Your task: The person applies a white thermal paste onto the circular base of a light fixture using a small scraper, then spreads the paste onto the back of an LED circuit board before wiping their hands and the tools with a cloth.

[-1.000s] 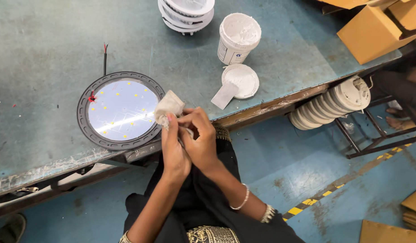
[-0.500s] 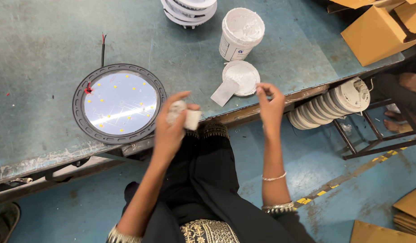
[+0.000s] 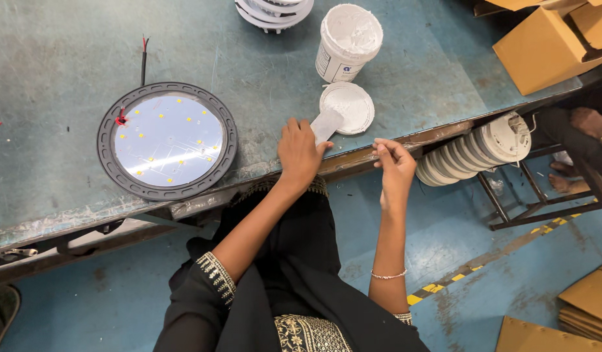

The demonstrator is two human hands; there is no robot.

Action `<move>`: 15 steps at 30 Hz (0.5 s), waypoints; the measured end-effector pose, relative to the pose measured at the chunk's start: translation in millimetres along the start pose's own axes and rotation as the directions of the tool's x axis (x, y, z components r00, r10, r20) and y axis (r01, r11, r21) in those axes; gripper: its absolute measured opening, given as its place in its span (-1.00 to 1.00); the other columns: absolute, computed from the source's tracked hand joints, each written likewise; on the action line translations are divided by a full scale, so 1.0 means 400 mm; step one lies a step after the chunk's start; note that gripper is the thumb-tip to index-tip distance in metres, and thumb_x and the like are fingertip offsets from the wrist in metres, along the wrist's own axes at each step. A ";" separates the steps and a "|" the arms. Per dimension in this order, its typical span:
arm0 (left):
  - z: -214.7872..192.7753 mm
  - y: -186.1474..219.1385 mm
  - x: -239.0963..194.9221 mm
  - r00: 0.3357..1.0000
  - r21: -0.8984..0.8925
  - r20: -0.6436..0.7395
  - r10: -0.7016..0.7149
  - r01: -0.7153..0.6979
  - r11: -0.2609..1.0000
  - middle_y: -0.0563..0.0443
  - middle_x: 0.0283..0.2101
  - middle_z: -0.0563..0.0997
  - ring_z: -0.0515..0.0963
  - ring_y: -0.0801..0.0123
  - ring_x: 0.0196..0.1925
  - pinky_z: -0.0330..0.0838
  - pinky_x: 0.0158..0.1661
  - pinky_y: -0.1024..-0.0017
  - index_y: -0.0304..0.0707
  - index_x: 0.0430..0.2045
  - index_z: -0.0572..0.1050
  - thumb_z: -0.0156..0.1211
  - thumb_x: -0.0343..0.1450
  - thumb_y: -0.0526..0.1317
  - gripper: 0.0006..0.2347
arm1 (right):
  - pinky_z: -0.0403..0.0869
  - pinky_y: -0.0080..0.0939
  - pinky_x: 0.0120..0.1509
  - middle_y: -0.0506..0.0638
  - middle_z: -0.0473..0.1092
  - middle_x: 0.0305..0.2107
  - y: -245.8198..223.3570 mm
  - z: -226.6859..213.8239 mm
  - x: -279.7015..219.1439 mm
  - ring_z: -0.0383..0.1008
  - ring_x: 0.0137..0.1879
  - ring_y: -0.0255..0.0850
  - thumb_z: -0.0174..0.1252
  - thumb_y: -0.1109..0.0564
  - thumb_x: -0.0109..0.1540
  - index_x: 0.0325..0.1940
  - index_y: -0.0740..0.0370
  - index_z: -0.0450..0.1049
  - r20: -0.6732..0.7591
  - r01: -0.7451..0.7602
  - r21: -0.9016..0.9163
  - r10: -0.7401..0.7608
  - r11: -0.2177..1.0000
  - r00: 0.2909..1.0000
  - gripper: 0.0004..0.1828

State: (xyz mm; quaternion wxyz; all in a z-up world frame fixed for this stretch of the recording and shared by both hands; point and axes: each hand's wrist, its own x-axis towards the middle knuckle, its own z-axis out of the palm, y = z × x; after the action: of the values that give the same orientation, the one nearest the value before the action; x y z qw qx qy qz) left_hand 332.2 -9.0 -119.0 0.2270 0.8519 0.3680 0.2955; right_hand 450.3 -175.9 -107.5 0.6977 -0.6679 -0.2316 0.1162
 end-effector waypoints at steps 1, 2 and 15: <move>0.005 0.001 0.002 1.000 0.011 -0.011 0.002 -0.002 1.000 -0.19 -0.17 0.46 0.52 -0.01 -0.11 0.48 -0.21 0.17 -0.43 -0.27 0.48 0.55 0.15 0.01 -0.49 | 0.40 -0.40 -0.13 -0.04 0.56 -0.22 0.003 -0.003 -0.001 0.50 -0.14 -0.39 0.19 0.17 0.34 -0.01 0.35 0.58 0.000 -0.005 0.005 0.005 1.000 1.000 -0.79; 0.008 0.002 0.003 1.000 0.023 -0.022 0.003 -0.003 1.000 -0.19 -0.17 0.47 0.53 0.00 -0.11 0.48 -0.21 0.19 -0.43 -0.27 0.47 0.55 0.16 -0.01 -0.50 | 0.41 -0.40 -0.13 -0.04 0.56 -0.22 0.006 -0.004 -0.002 0.50 -0.14 -0.39 0.19 0.17 0.33 -0.01 0.35 0.58 0.001 -0.010 0.010 0.010 1.000 1.000 -0.79; -0.106 -0.106 0.040 0.935 -0.751 0.275 -0.225 0.355 0.557 0.06 -0.39 0.60 0.50 0.55 -0.45 0.36 -0.41 0.57 -0.37 -0.19 0.61 0.47 0.31 -0.05 -0.63 | 0.30 -0.37 -0.32 -0.02 0.43 -0.49 -0.100 0.090 0.153 0.35 -0.40 -0.39 0.21 0.20 0.36 -0.01 0.30 0.61 0.221 0.331 -0.363 -0.264 0.871 0.939 -0.82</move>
State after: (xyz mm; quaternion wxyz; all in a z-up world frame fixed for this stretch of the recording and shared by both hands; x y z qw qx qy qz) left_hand 291.9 36.8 -108.4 0.6508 0.6103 0.3169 0.3218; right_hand 480.1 -118.6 -58.0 0.5367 -0.7390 -0.4072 0.0126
